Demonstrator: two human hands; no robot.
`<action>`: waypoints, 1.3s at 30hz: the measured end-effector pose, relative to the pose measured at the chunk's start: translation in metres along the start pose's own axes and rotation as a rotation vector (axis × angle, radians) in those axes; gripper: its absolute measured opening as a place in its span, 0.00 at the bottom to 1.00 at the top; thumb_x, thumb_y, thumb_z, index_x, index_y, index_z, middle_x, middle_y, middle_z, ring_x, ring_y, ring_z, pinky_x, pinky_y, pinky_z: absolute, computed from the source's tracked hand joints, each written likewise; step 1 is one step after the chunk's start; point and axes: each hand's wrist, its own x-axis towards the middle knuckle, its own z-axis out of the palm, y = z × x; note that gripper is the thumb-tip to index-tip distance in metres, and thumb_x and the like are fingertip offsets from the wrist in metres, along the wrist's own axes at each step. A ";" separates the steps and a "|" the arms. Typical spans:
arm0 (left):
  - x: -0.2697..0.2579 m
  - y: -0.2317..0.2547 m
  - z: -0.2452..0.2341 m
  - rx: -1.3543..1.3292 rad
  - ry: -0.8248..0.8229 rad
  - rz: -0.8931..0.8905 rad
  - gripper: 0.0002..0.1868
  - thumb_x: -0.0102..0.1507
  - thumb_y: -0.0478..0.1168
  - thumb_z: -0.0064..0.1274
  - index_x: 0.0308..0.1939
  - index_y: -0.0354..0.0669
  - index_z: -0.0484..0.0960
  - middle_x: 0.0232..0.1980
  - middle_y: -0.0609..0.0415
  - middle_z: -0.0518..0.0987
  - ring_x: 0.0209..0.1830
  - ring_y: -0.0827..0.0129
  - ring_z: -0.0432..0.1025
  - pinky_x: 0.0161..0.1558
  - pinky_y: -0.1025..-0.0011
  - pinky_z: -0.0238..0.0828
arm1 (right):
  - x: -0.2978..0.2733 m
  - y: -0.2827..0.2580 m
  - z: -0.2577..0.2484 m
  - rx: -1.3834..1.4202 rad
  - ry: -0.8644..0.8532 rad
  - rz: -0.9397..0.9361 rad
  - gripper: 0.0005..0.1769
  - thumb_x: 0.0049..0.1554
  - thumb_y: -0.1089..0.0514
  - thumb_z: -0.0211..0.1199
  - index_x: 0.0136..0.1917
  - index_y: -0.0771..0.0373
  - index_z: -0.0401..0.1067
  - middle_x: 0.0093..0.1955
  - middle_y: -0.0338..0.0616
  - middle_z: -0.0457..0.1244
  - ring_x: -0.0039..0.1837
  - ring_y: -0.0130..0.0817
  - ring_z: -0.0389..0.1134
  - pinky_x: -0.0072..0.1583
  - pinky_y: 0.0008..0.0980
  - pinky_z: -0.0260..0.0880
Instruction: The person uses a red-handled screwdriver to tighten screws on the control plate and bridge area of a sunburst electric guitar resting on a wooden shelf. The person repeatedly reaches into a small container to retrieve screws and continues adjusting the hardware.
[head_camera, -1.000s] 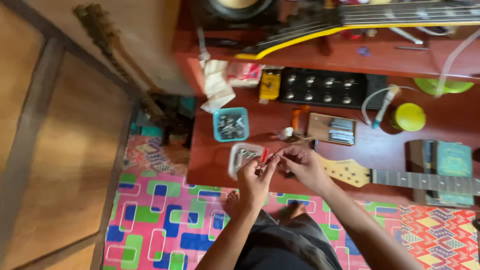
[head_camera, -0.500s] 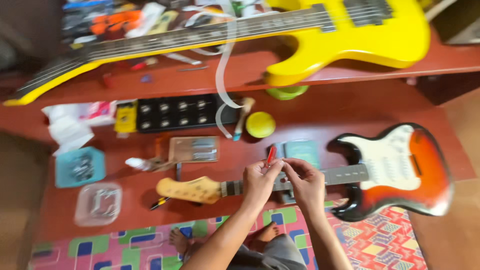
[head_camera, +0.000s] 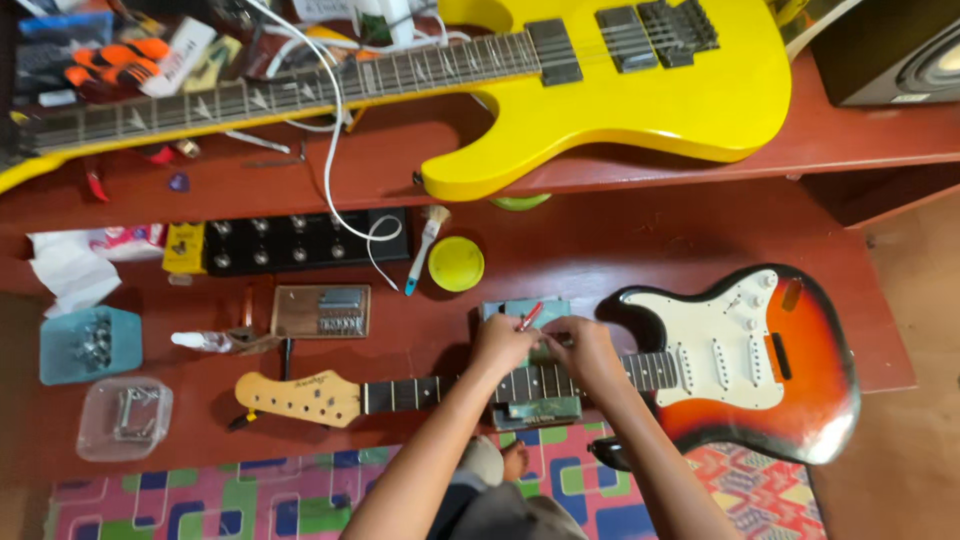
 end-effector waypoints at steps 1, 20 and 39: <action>-0.007 0.006 -0.004 -0.002 -0.005 -0.004 0.08 0.55 0.45 0.57 0.28 0.53 0.90 0.28 0.51 0.84 0.39 0.56 0.81 0.41 0.66 0.76 | -0.001 0.006 0.005 -0.002 -0.003 0.006 0.09 0.50 0.61 0.70 0.46 0.59 0.83 0.41 0.50 0.74 0.49 0.49 0.76 0.53 0.45 0.77; 0.020 0.023 -0.025 0.425 -0.070 0.222 0.10 0.55 0.43 0.56 0.33 0.42 0.88 0.36 0.37 0.83 0.49 0.39 0.79 0.49 0.48 0.77 | 0.005 0.022 0.013 -0.100 -0.085 -0.051 0.10 0.52 0.64 0.65 0.48 0.56 0.80 0.41 0.49 0.69 0.47 0.54 0.74 0.49 0.48 0.76; -0.036 0.060 -0.059 0.205 0.112 0.252 0.14 0.60 0.44 0.49 0.29 0.40 0.86 0.28 0.41 0.81 0.40 0.45 0.80 0.38 0.52 0.73 | 0.002 -0.008 -0.023 0.039 -0.057 0.048 0.10 0.47 0.59 0.71 0.44 0.50 0.80 0.39 0.43 0.70 0.48 0.45 0.75 0.51 0.44 0.74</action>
